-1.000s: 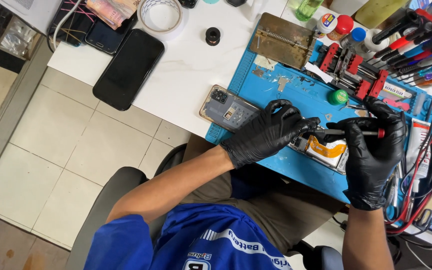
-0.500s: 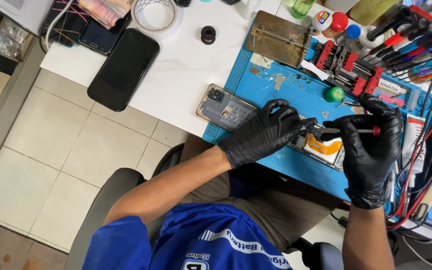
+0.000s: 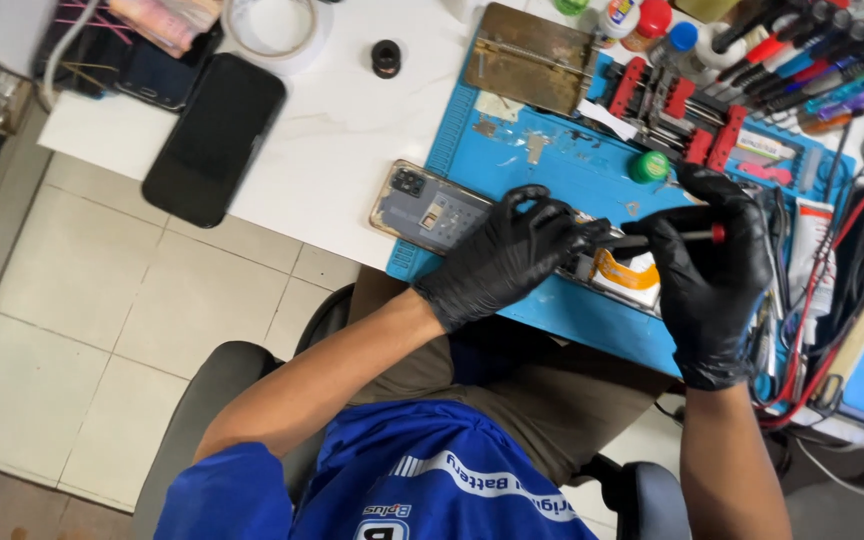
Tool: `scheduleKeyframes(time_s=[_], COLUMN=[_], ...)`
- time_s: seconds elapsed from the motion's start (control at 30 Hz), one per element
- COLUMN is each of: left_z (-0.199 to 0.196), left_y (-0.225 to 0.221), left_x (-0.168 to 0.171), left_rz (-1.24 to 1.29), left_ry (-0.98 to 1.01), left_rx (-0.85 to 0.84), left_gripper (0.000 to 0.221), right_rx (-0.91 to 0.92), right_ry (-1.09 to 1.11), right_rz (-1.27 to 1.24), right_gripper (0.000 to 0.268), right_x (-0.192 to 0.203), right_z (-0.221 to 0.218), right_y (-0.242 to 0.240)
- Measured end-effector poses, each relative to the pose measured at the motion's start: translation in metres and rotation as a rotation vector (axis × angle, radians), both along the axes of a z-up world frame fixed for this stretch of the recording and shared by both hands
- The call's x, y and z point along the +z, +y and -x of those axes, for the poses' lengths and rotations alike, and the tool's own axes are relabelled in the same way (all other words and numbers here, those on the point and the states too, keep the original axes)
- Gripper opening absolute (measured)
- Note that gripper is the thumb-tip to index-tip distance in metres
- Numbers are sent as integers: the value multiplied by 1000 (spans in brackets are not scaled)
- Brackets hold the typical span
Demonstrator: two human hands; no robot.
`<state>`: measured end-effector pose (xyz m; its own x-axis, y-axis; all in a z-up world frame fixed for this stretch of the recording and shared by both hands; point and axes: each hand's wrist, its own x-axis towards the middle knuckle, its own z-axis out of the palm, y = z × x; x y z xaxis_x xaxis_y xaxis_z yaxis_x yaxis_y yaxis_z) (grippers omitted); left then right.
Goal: Technician disassembling or reassembling a mobile phone using a precision screwdriver on a repair bench.
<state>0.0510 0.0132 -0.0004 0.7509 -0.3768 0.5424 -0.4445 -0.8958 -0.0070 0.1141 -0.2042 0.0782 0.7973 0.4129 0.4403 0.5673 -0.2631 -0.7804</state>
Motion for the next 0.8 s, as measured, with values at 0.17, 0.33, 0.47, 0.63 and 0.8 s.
scheduleKeyframes(time_s=[0.17,0.33,0.47,0.63,0.8], left_z=[10,23,23,24,25], left_y=[15,18,15,15,16], left_x=[8,7,0,1,8], left_rz=[297,240,332,339,312], left_ry=[-12,-52,64,95,0], left_rx=[-2,118,103,95,147], left_gripper=[61,35,27,26,19], right_rx=[81,123,170,179,190], right_ry=[-96,-97,-102,-169,-86], right_rz=[32,141,209,247,249], right_gripper=[38,43,46,49,44], right_x=[7,9,11,11,16], right_z=[-24,-36,-36,-38,-36], right_y=[7,11,16,20,28])
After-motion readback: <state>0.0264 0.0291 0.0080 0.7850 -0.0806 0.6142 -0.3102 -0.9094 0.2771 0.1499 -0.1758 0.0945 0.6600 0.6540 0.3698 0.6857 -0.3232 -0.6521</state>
